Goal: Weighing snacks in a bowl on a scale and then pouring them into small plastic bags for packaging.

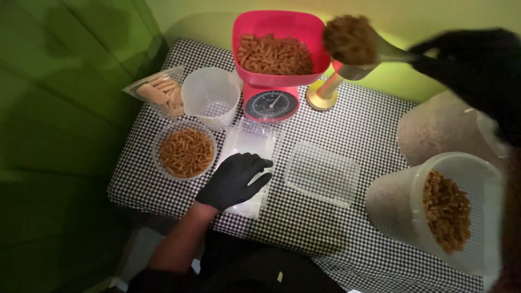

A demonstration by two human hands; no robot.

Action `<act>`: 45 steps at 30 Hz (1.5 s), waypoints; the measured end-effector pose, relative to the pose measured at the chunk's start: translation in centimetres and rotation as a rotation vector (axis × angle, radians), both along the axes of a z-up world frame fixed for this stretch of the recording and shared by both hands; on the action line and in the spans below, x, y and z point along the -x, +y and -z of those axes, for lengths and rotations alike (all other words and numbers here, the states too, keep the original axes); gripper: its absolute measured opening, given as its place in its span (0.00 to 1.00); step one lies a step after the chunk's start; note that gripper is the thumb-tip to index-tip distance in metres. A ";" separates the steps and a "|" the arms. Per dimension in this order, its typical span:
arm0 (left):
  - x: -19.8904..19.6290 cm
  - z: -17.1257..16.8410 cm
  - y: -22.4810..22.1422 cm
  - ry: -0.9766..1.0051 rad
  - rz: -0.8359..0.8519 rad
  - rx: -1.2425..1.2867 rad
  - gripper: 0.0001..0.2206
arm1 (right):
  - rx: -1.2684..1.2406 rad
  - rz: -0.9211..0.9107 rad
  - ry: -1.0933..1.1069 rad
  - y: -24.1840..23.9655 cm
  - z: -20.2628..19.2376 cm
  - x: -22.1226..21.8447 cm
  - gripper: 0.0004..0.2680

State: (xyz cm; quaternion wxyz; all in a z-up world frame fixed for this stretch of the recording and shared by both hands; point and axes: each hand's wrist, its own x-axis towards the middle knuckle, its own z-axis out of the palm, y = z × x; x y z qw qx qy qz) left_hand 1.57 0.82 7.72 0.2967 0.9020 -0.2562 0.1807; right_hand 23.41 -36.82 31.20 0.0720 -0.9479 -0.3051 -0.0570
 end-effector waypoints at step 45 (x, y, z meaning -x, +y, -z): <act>-19.3 -11.8 6.8 0.802 -0.378 0.344 0.21 | 0.166 0.426 -0.224 -9.0 13.6 27.2 0.14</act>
